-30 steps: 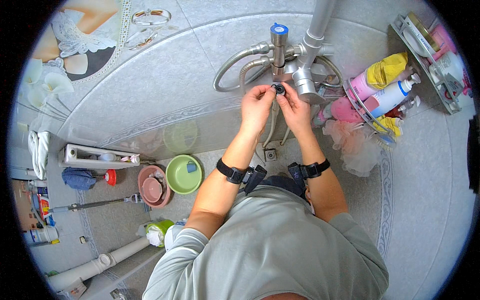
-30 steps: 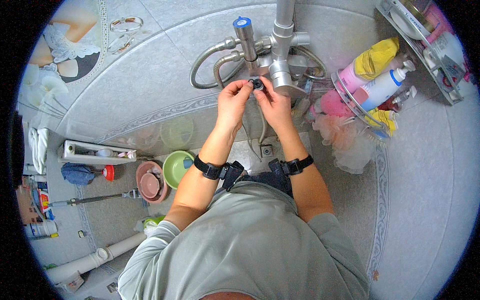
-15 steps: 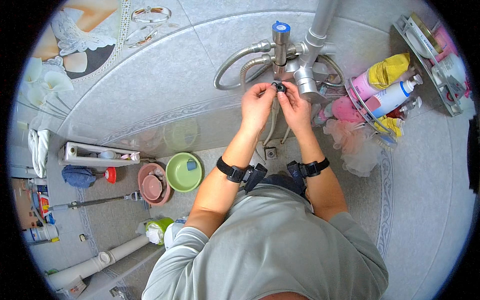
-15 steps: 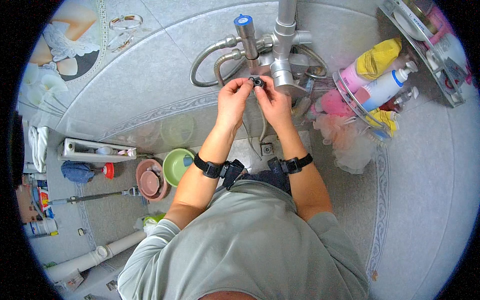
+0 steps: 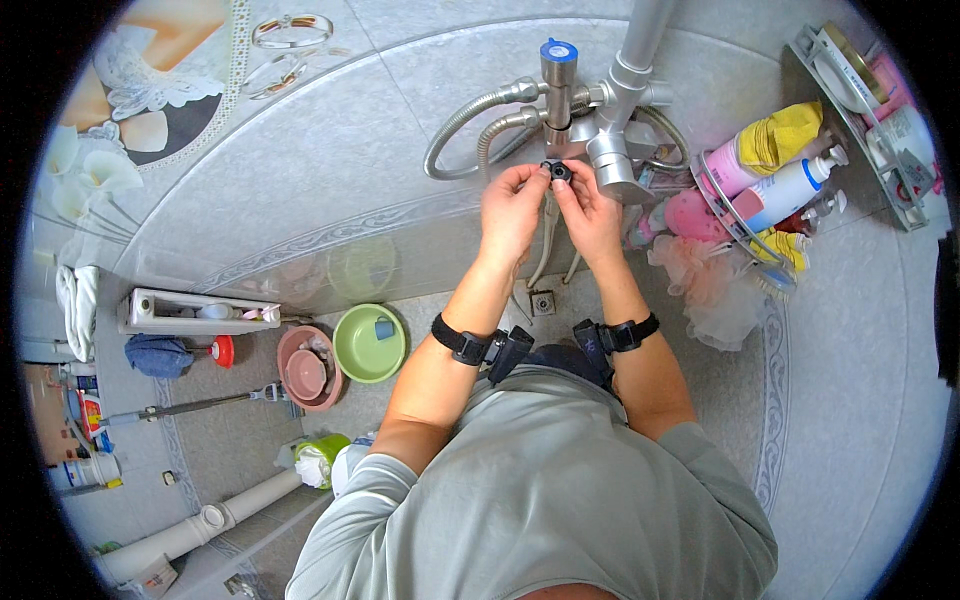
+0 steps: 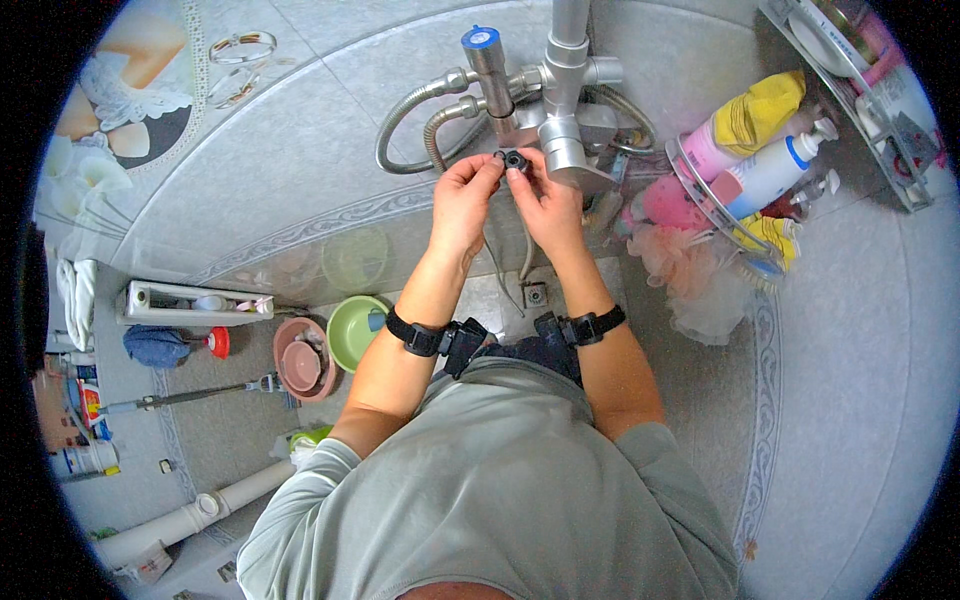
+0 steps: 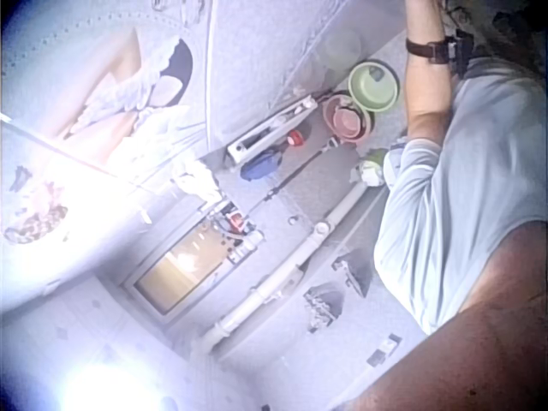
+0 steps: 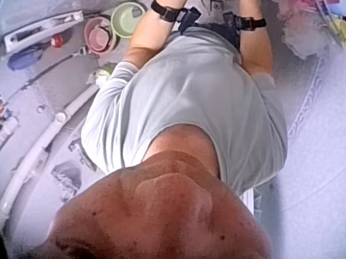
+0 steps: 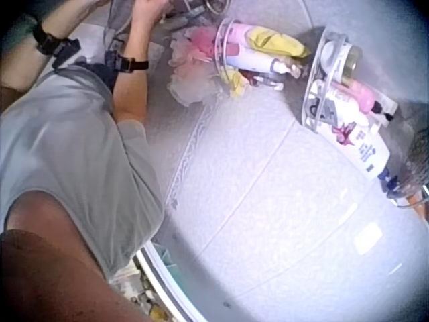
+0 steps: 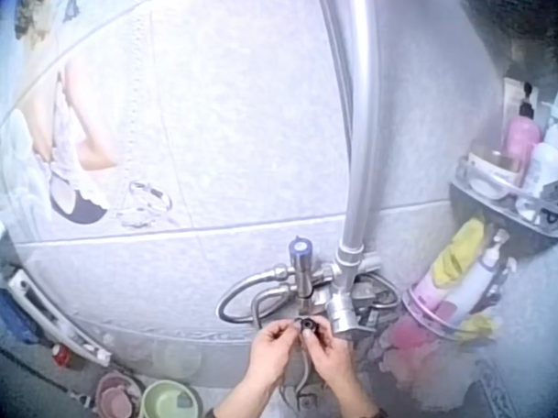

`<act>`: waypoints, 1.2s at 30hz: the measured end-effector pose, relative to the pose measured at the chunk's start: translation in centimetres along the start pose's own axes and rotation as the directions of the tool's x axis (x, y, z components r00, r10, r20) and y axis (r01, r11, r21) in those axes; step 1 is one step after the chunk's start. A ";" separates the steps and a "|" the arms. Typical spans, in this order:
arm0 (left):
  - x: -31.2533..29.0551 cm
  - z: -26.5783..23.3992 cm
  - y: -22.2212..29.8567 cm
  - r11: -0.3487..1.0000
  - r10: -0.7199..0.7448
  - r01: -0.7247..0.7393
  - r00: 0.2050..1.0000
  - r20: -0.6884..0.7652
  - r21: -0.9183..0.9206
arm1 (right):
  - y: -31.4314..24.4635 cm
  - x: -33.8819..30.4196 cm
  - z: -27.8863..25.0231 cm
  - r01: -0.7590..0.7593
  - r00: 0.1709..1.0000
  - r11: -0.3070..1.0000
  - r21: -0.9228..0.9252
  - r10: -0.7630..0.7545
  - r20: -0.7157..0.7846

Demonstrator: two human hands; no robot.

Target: The person disassembles a shower faucet fitting by hand, cleans the internal components with a cloth, and then reassembles the pieces onto the faucet body.

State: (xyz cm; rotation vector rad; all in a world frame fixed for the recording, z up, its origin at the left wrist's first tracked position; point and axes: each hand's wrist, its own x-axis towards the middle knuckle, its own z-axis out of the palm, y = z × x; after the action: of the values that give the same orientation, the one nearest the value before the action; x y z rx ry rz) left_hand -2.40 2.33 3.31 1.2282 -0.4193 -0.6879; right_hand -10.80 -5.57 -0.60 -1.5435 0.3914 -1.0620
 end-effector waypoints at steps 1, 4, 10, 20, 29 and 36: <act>0.0 0.0 0.0 1.000 0.001 -0.001 1.000 -0.002 -0.003 | 0.0 0.0 0.0 -0.005 1.000 1.000 0.006 0.005 0.007; 0.0 -0.1 0.0 1.000 0.002 -0.002 1.000 -0.005 -0.015 | 0.0 0.0 -0.1 -0.007 1.000 1.000 -0.001 0.007 0.014; -0.1 -0.3 0.0 0.999 -0.022 0.022 1.000 -0.001 -0.042 | -0.4 0.0 0.2 0.005 1.000 1.000 0.021 -0.005 0.004; -0.4 -0.7 0.1 0.999 -0.018 0.018 1.000 -0.005 -0.048 | -0.2 -0.1 0.3 0.012 1.000 1.000 0.009 -0.012 0.002; -0.9 -1.4 0.0 1.000 0.004 -0.004 1.000 -0.006 -0.017 | 0.0 -0.1 0.3 0.021 1.000 1.000 0.006 -0.021 -0.012; -1.5 -1.8 0.3 1.000 0.020 -0.020 1.000 0.008 0.016 | -0.6 -0.2 0.2 -0.003 1.000 1.000 -0.010 0.003 0.013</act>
State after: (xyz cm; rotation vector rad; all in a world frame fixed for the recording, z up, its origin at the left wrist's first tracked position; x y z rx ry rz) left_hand -2.28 4.74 3.19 1.2356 -0.4437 -0.6733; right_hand -10.88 -5.11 -0.15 -1.5571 0.3905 -1.0483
